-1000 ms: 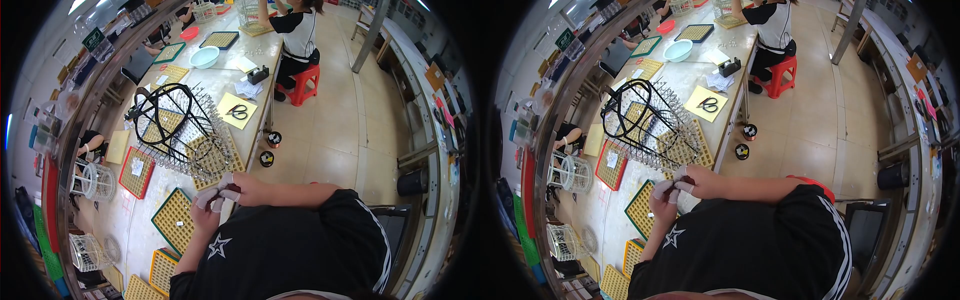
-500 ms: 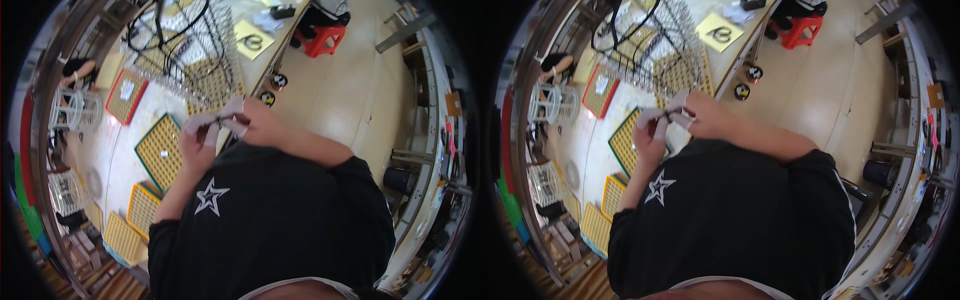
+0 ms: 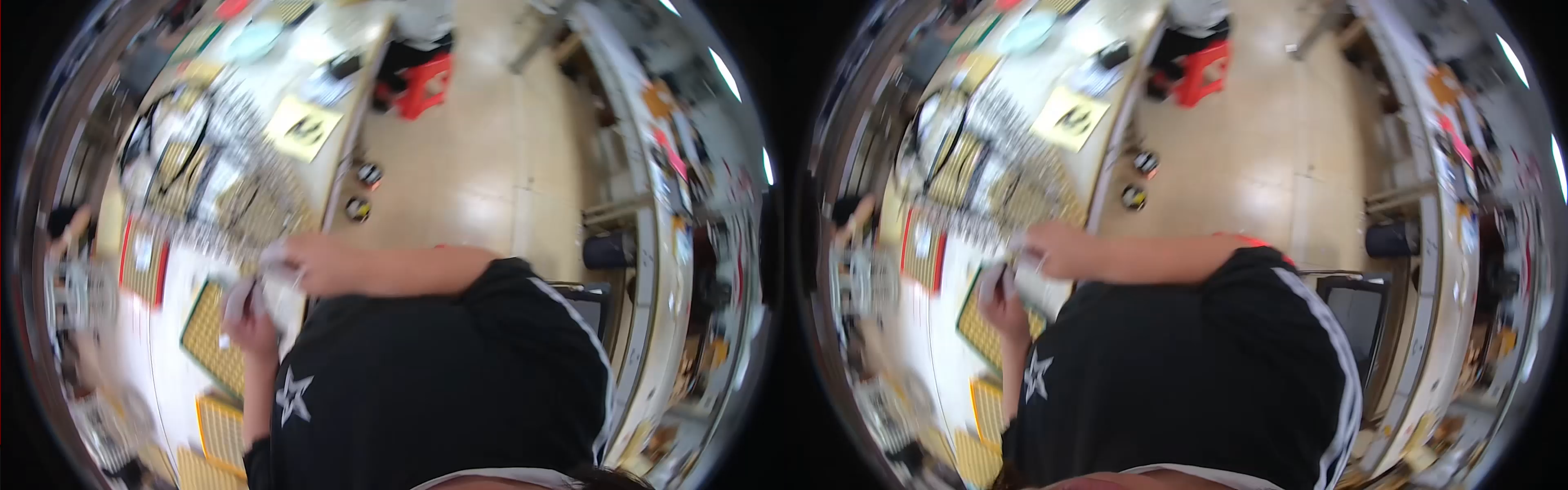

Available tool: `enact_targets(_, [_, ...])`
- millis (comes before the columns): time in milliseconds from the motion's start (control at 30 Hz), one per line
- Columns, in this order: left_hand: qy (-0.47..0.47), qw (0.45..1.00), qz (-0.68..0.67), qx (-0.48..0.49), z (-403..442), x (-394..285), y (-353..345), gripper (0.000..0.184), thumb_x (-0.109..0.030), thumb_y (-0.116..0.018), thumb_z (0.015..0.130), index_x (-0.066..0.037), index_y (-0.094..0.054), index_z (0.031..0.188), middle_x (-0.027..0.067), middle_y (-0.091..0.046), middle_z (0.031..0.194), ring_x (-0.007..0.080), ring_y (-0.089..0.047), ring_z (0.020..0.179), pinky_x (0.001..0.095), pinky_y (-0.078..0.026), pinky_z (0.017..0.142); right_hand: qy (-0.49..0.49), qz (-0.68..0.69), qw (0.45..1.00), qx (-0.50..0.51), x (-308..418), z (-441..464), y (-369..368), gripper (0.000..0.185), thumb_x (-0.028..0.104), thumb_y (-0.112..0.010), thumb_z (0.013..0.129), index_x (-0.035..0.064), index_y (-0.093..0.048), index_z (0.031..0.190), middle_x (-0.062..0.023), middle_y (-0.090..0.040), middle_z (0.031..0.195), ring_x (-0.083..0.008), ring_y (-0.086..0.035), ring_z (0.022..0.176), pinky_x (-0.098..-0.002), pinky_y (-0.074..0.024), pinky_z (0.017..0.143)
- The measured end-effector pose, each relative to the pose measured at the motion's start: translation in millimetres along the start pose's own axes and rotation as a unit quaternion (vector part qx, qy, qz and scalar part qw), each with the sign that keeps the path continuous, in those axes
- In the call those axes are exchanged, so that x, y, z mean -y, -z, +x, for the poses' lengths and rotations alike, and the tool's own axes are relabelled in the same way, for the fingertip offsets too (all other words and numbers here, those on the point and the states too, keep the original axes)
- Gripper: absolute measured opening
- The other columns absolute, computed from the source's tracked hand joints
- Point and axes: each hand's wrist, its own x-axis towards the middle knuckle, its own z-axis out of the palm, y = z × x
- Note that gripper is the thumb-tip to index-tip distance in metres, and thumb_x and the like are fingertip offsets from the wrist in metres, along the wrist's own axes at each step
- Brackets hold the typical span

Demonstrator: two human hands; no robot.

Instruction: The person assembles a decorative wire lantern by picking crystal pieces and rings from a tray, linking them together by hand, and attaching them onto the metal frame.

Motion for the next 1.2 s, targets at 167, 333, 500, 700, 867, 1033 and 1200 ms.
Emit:
enact_targets(167, [0.097, 0.988, -0.108, 0.059, -4, 1, 6, 0.02, -0.002, -0.051, 0.087, 0.008, -0.054, 0.104, 0.0122, -0.06, 0.092, 0.0151, -0.057, 0.08, 0.0263, -0.047, 0.073, 0.016, 0.011, 1.0, -0.012, 8, 2, 10, 0.016, 0.016, -0.055, 0.08, 0.0052, -0.058, 0.091, -0.0157, -0.056, 0.071, -0.0345, -0.055, 0.069, -0.0423, -0.0423, 0.061])
enact_targets(333, [0.175, 0.972, -0.143, 0.071, 0, -10, 6, 0.018, -0.004, -0.049, 0.089, 0.004, -0.053, 0.105, 0.0095, -0.058, 0.097, 0.0124, -0.054, 0.082, 0.0245, -0.045, 0.074, -0.034, 0.042, 0.998, 0.011, 18, -2, 17, 0.023, 0.01, -0.057, 0.077, 0.0001, -0.057, 0.098, -0.017, -0.058, 0.075, -0.035, -0.056, 0.073, -0.0411, -0.0438, 0.064])
enact_targets(500, [0.318, 0.861, -0.385, 0.098, -7, -11, 10, 0.019, -0.002, -0.048, 0.087, -0.003, -0.051, 0.105, 0.012, -0.046, 0.126, 0.0123, -0.049, 0.088, 0.0237, -0.043, 0.072, -0.033, 0.092, 0.995, -0.024, 14, -4, 6, 0.02, 0.007, -0.049, 0.079, -0.0018, -0.057, 0.096, -0.0206, -0.057, 0.083, -0.0374, -0.057, 0.079, -0.0417, -0.0442, 0.068])
enact_targets(700, [0.293, 0.762, -0.553, 0.166, -3, -15, 6, 0.02, -0.001, -0.048, 0.084, -0.005, -0.058, 0.101, 0.0142, -0.048, 0.124, 0.0235, -0.05, 0.107, 0.0364, -0.039, 0.091, -0.092, 0.182, 0.979, 0.03, 7, -15, -2, 0.018, 0.006, -0.047, 0.087, -0.0018, -0.044, 0.103, -0.0155, -0.055, 0.094, -0.0227, -0.059, 0.085, -0.0346, -0.0463, 0.071])
enact_targets(867, [0.301, 0.725, -0.607, 0.126, 4, -22, 3, 0.016, 0.003, -0.049, 0.084, -0.001, -0.056, 0.099, 0.0122, -0.054, 0.109, 0.0249, -0.055, 0.102, 0.0348, -0.043, 0.091, -0.214, 0.335, 0.913, 0.088, 1, -19, 3, 0.017, 0.004, -0.044, 0.087, 0.0032, -0.04, 0.104, -0.0076, -0.055, 0.076, -0.0113, -0.052, 0.062, -0.0258, -0.0434, 0.057])
enact_targets(1033, [0.332, 0.662, -0.659, 0.13, 2, -12, 11, 0.016, 0.002, -0.05, 0.083, -0.001, -0.056, 0.097, 0.0124, -0.056, 0.103, 0.0217, -0.057, 0.094, 0.0305, -0.045, 0.085, -0.255, 0.346, 0.902, 0.035, -16, -3, -1, 0.017, 0.011, -0.044, 0.093, 0.0016, -0.051, 0.106, -0.0064, -0.057, 0.09, -0.012, -0.057, 0.08, -0.0262, -0.0483, 0.074])
enact_targets(1200, [0.316, 0.576, -0.738, 0.156, -3, 4, 14, 0.017, -0.004, -0.054, 0.08, 0.0, -0.056, 0.096, 0.0139, -0.055, 0.1, 0.0204, -0.054, 0.093, 0.0282, -0.045, 0.085, -0.171, 0.279, 0.941, 0.085, -25, 26, -9, 0.018, 0.007, -0.05, 0.09, 0.0019, -0.055, 0.106, -0.0041, -0.059, 0.094, -0.01, -0.056, 0.084, -0.024, -0.0457, 0.077])
